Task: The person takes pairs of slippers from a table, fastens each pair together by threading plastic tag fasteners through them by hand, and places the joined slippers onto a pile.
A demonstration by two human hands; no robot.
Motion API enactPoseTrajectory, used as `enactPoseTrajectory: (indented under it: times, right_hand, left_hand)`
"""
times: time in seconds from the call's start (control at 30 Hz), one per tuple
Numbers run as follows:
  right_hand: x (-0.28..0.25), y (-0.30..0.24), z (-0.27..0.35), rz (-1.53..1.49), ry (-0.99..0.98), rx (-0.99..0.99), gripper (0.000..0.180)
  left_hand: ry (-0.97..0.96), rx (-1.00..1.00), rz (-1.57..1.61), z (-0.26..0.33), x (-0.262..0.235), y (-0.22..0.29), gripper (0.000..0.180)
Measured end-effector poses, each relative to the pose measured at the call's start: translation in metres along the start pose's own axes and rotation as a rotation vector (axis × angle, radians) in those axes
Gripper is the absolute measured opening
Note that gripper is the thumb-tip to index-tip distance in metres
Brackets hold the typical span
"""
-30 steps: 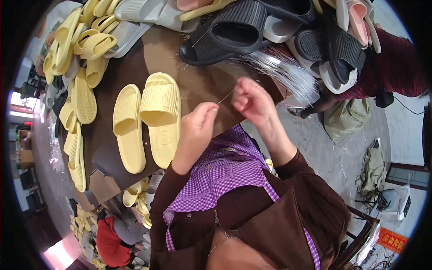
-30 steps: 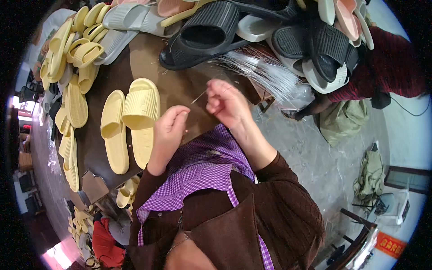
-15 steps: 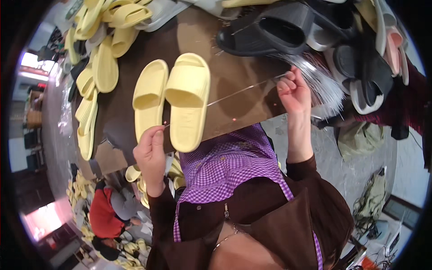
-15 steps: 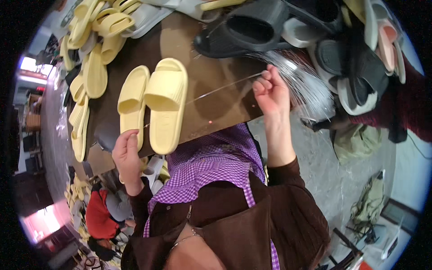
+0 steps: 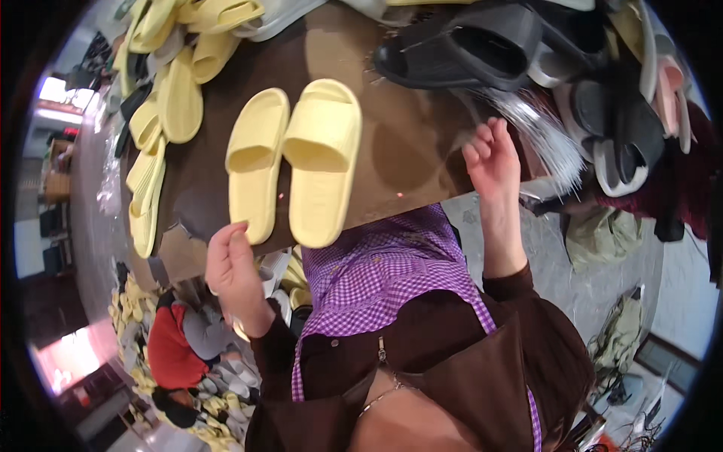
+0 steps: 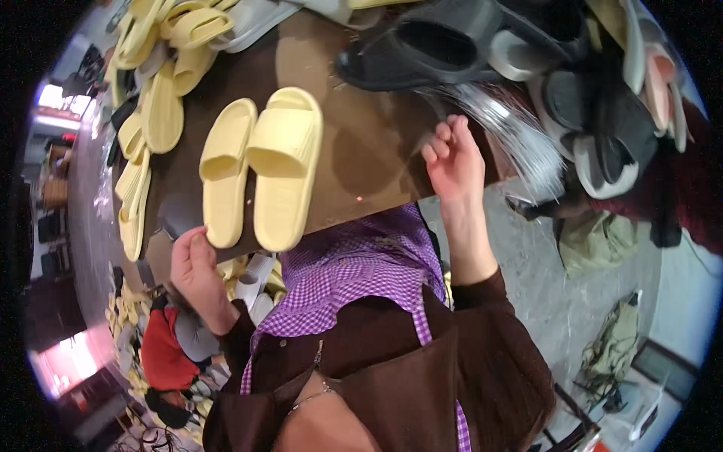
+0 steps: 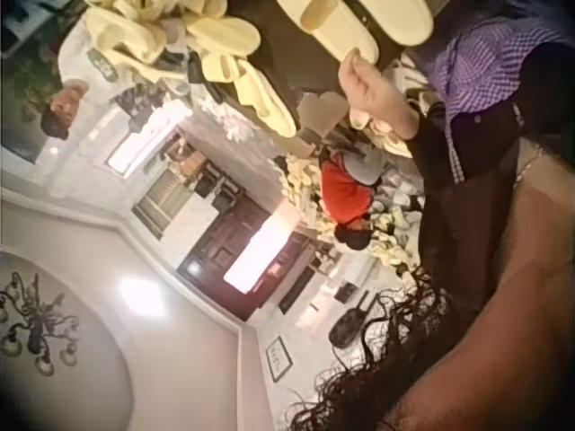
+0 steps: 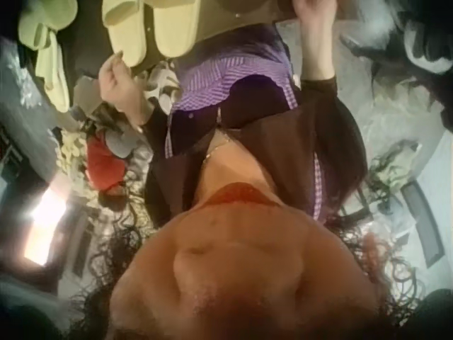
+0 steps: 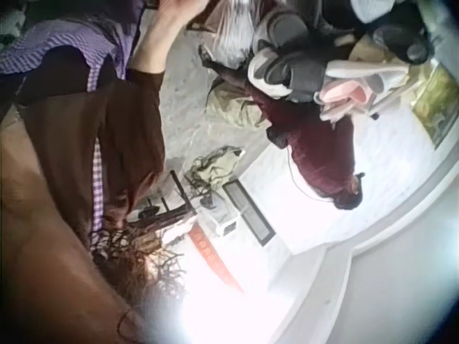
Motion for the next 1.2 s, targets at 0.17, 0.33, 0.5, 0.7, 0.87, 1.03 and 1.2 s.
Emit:
enactPoseTrajectory:
  times: [0.17,0.33,0.5,0.7,0.87,1.03,1.2]
  right_hand:
    - [0.062,0.056,0.046,1.001,-0.192,0.074,0.022]
    - [0.1,0.104,0.043,1.424,-0.485,0.092,0.029]
    - [0.098,0.127,0.032,1.346,-0.748,0.499,0.018]
    - [0.146,0.105,0.035,1.531,-0.799,-0.185,0.011]
    - [0.184,0.106,0.054,1.864,-1.032,-0.715,0.018]
    - [0.194,0.128,0.069,1.965,-1.163,-0.909,0.026]
    - [0.166,0.152,0.055,2.057,-1.178,-0.982,0.016]
  left_hand:
    - [0.079,0.246,-0.256,0.004,0.016,0.016,0.012]
    - [-0.061,0.226,-0.234,0.01,0.015,0.032,0.011]
    - [-0.043,0.213,-0.13,0.016,-0.006,0.035,0.01]
    - [-0.059,0.455,-0.352,-0.008,-0.024,0.031,0.008]
    - [-0.14,0.579,-0.693,-0.016,-0.011,0.021,0.017]
    - [-0.186,0.596,-0.801,-0.016,-0.003,0.016,0.017]
    - [-0.254,0.578,-0.657,-0.024,-0.003,-0.005,0.017]
Point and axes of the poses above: each hand's wrist, its own z-axis away from the middle knuckle, its own x-axis out of the palm, y = z × x, the point moved 3 cm from there along -z, towards the middle knuckle, and after that the axes turned 7 degrees about x, right-handed, at the moved point
